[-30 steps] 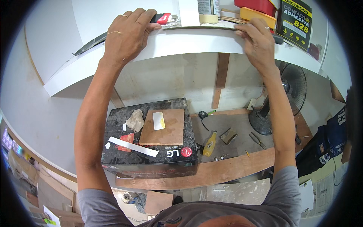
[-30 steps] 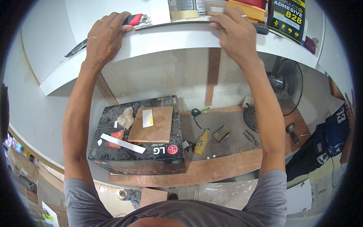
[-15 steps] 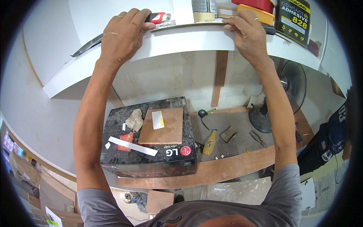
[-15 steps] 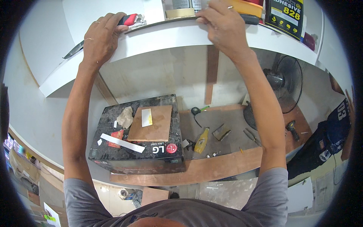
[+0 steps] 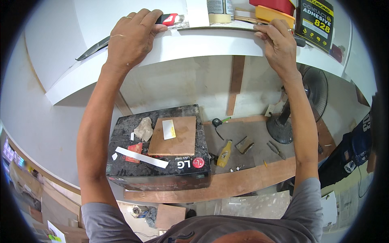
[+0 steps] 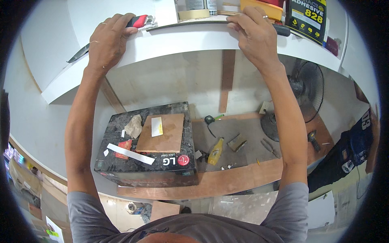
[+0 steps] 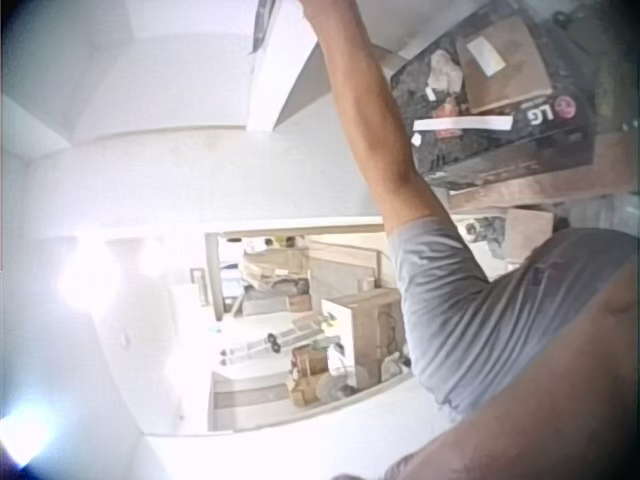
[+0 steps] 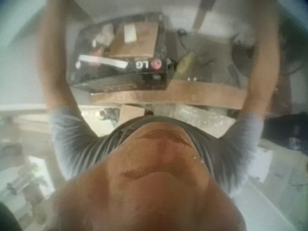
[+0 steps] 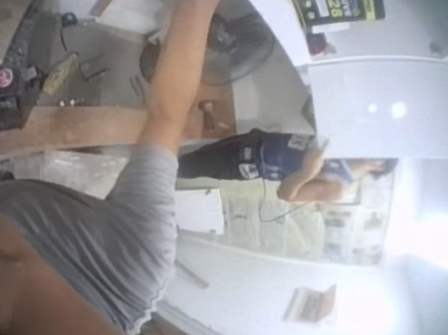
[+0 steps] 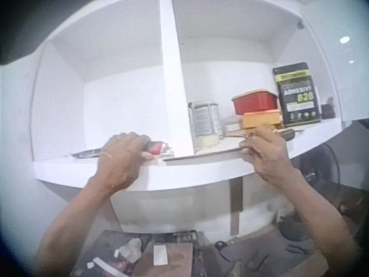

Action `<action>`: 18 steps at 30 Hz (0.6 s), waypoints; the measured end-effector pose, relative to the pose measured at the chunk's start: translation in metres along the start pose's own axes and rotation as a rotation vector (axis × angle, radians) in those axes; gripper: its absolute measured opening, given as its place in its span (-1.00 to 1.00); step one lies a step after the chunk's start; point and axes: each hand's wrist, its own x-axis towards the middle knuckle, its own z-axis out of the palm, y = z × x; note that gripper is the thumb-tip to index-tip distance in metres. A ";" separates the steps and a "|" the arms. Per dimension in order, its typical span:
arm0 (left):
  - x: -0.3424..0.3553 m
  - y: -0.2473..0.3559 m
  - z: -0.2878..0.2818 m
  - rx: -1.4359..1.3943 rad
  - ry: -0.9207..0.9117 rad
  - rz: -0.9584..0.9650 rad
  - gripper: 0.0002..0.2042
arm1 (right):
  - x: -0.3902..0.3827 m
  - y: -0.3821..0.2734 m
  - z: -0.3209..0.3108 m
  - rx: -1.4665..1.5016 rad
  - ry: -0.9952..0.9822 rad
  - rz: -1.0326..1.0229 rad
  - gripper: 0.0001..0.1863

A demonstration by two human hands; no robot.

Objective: The person applies a flexible edge trim to the front edge of a white shelf. They use a utility knife to cut the trim to length, then press it into place along the shelf edge. The person also uses a sanding block to smooth the applied trim.

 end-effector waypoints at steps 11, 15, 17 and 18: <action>0.002 0.001 -0.003 -0.008 0.001 0.003 -0.69 | 0.003 0.002 0.005 -0.017 0.013 -0.010 -0.82; 0.001 0.002 -0.001 -0.010 0.003 0.003 -0.73 | 0.005 -0.006 0.009 0.009 -0.016 0.000 -0.81; 0.001 0.001 -0.002 -0.016 -0.001 0.005 -0.74 | -0.005 0.001 0.002 -0.010 -0.018 0.015 -0.80; 0.001 0.002 -0.002 -0.016 -0.001 0.005 -0.74 | -0.006 0.002 -0.002 -0.020 -0.018 0.021 -0.80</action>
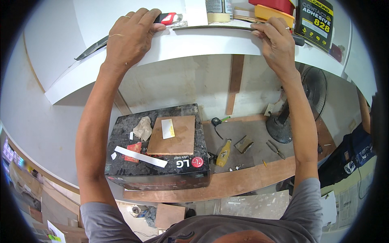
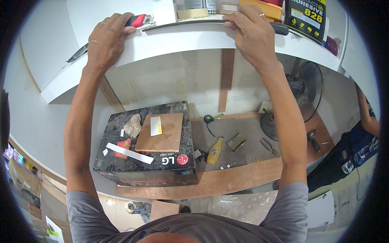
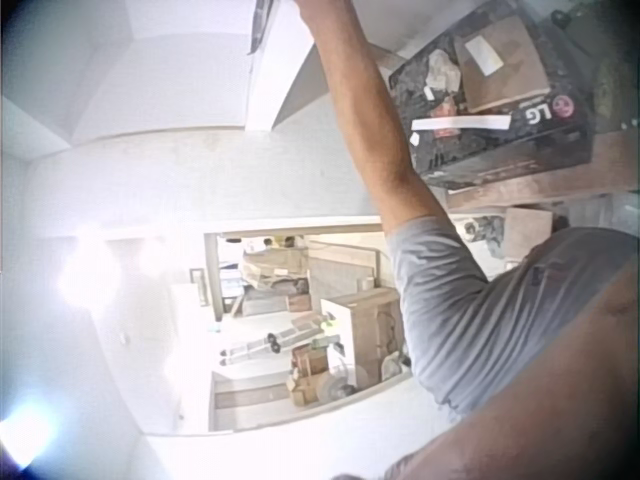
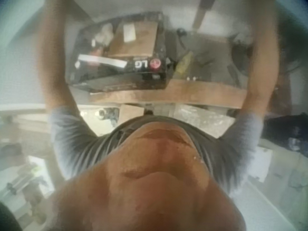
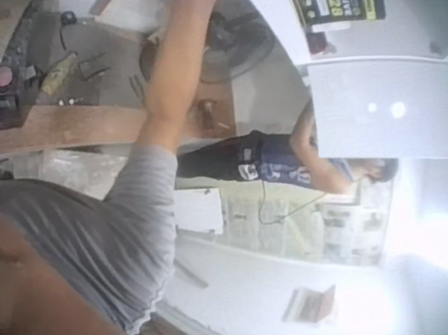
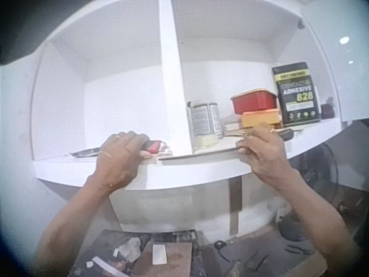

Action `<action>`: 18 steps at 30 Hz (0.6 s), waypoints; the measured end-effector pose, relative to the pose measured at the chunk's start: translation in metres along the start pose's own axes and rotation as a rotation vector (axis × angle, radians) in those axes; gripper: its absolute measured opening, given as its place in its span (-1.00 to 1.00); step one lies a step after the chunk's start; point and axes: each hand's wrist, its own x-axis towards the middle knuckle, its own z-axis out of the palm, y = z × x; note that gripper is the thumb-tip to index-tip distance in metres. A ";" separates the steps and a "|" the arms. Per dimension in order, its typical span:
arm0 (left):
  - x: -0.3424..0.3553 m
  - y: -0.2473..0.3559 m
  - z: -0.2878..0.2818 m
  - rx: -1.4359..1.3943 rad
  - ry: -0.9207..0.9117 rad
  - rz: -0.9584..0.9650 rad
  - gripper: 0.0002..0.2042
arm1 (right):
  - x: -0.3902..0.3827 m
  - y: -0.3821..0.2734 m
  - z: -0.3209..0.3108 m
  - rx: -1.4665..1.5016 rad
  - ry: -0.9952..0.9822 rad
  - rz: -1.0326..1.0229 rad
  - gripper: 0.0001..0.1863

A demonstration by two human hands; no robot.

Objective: The person applies a flexible edge trim to the front edge of a white shelf. They use a utility knife to cut the trim to length, then press it into place along the shelf edge. The person also uses a sanding block to smooth the applied trim.

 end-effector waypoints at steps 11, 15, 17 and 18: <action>0.000 0.003 -0.003 0.011 -0.042 -0.033 -0.75 | -0.005 -0.004 0.001 -0.040 0.060 0.014 -0.81; 0.000 -0.001 0.001 0.021 -0.008 -0.015 -0.74 | -0.002 -0.009 0.005 -0.025 0.056 0.021 -0.83; -0.002 0.000 -0.001 0.012 -0.017 -0.013 -0.74 | -0.002 -0.010 0.004 0.002 0.036 0.008 -0.83; 0.000 0.000 -0.002 0.004 -0.020 -0.016 -0.74 | 0.001 -0.007 0.003 0.007 0.027 -0.016 -0.82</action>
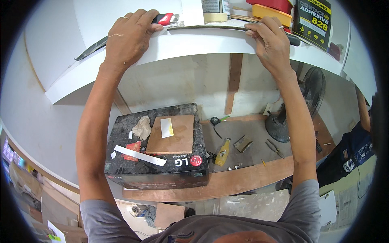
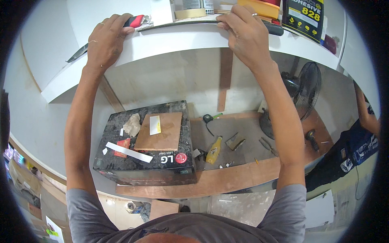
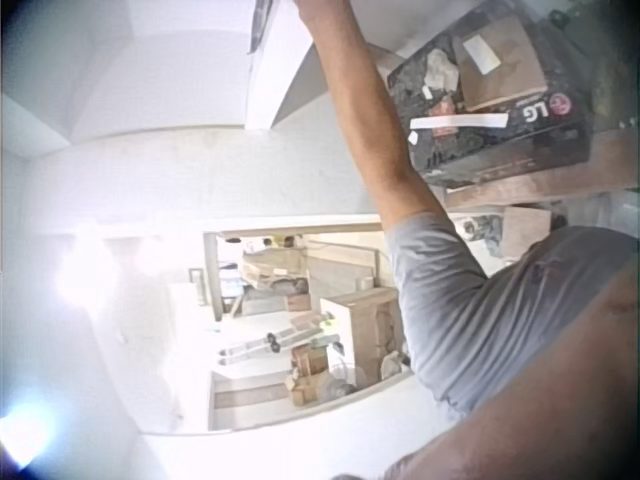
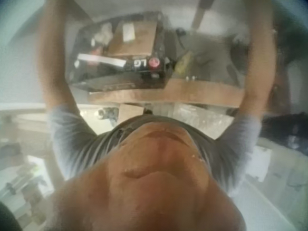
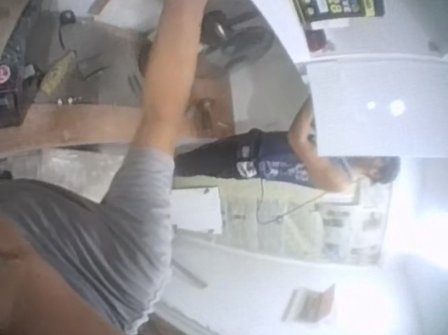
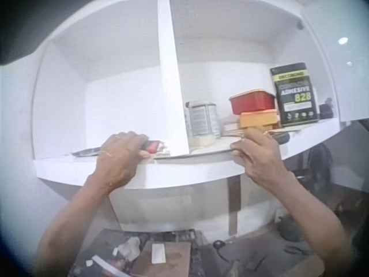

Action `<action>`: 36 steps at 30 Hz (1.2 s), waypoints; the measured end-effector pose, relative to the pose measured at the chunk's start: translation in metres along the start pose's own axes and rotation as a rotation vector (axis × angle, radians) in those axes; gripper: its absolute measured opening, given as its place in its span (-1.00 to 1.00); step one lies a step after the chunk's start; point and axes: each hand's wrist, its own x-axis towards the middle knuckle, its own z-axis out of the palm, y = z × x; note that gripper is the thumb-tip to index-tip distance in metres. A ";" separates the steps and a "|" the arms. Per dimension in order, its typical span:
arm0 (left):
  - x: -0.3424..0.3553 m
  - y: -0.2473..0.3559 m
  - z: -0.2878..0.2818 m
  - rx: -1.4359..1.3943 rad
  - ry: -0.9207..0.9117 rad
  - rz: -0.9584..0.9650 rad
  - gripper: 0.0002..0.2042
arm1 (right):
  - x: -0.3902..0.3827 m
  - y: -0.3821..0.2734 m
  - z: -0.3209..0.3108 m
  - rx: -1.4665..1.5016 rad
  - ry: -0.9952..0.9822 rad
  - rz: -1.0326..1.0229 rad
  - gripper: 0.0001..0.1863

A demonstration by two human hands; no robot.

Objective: The person applies a flexible edge trim to the front edge of a white shelf. They use a utility knife to cut the trim to length, then press it into place along the shelf edge. The person also uses a sanding block to smooth the applied trim.

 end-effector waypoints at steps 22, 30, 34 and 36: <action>0.003 -0.001 0.003 -0.019 0.017 0.010 -0.74 | 0.016 -0.006 0.010 0.045 -0.044 0.015 -0.81; 0.001 0.001 -0.003 -0.040 -0.096 -0.056 -0.68 | 0.015 0.001 0.010 0.069 -0.009 -0.017 -0.84; 0.003 0.003 -0.006 -0.053 -0.125 -0.061 -0.67 | 0.004 0.008 0.003 -0.005 -0.018 0.009 -0.86; 0.000 0.000 -0.001 -0.028 -0.104 -0.051 -0.68 | 0.001 0.007 0.001 -0.016 -0.007 0.018 -0.87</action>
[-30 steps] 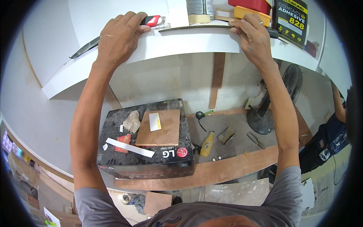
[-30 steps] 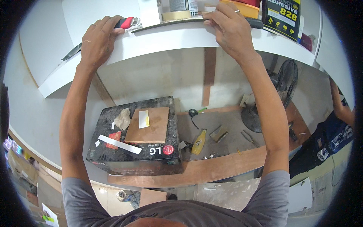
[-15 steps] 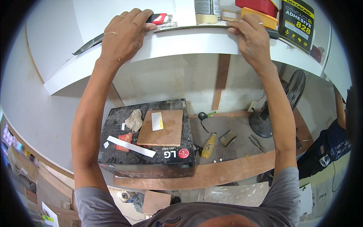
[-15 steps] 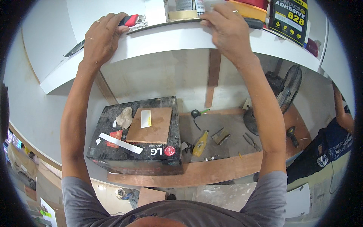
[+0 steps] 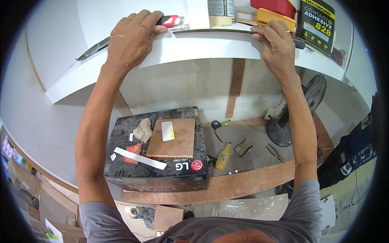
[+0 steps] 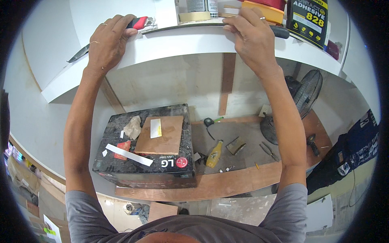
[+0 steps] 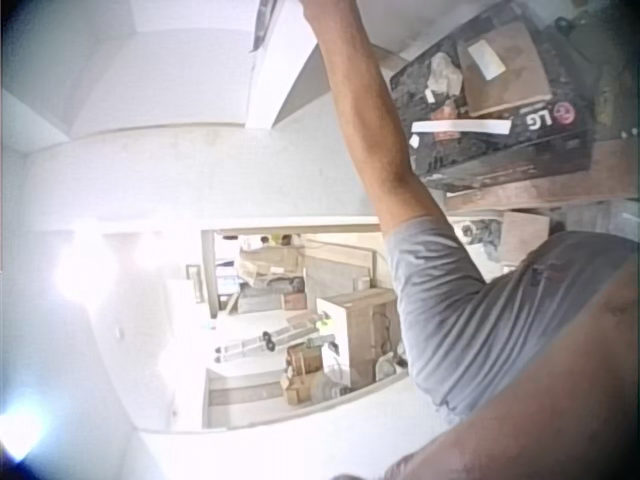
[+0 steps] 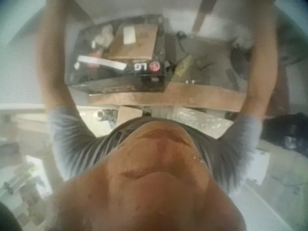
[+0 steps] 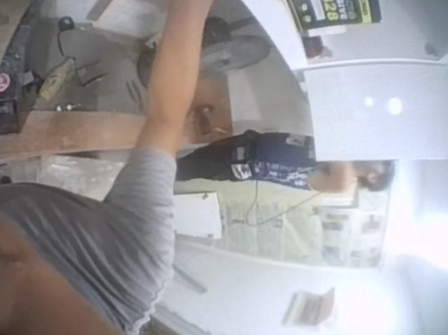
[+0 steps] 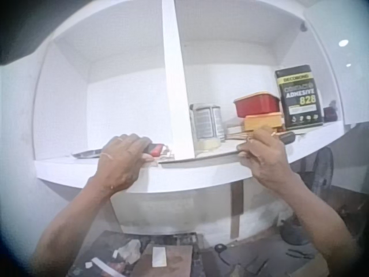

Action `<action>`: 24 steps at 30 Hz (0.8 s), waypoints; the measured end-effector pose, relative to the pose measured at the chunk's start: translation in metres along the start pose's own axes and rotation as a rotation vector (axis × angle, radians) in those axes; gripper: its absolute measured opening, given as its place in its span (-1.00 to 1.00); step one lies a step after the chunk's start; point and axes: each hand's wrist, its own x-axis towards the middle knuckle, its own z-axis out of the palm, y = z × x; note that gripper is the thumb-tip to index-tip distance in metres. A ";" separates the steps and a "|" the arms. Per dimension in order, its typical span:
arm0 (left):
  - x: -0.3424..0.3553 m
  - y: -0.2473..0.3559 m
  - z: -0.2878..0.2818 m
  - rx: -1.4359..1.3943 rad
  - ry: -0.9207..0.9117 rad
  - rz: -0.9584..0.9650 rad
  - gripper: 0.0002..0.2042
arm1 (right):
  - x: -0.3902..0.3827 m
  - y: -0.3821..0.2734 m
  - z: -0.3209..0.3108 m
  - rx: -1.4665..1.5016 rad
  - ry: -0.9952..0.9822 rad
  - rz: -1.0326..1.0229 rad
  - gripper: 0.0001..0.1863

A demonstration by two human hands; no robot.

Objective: The person applies a flexible edge trim to the front edge of a white shelf. They use a utility knife to cut the trim to length, then press it into place along the shelf edge. The person also uses a sanding block to smooth the applied trim.

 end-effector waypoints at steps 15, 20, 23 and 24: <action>0.002 0.003 -0.004 0.009 -0.019 -0.005 -0.69 | 0.012 -0.024 0.000 0.020 -0.022 0.012 -0.85; 0.001 0.000 0.006 0.051 0.121 0.039 -0.73 | 0.019 -0.024 0.007 0.048 -0.039 0.000 -0.85; 0.001 -0.005 0.004 0.032 0.113 0.047 -0.73 | 0.017 -0.025 0.003 0.056 -0.026 0.012 -0.86; 0.001 -0.002 0.003 0.020 0.118 0.048 -0.74 | 0.011 -0.019 -0.004 0.050 -0.044 0.049 -0.85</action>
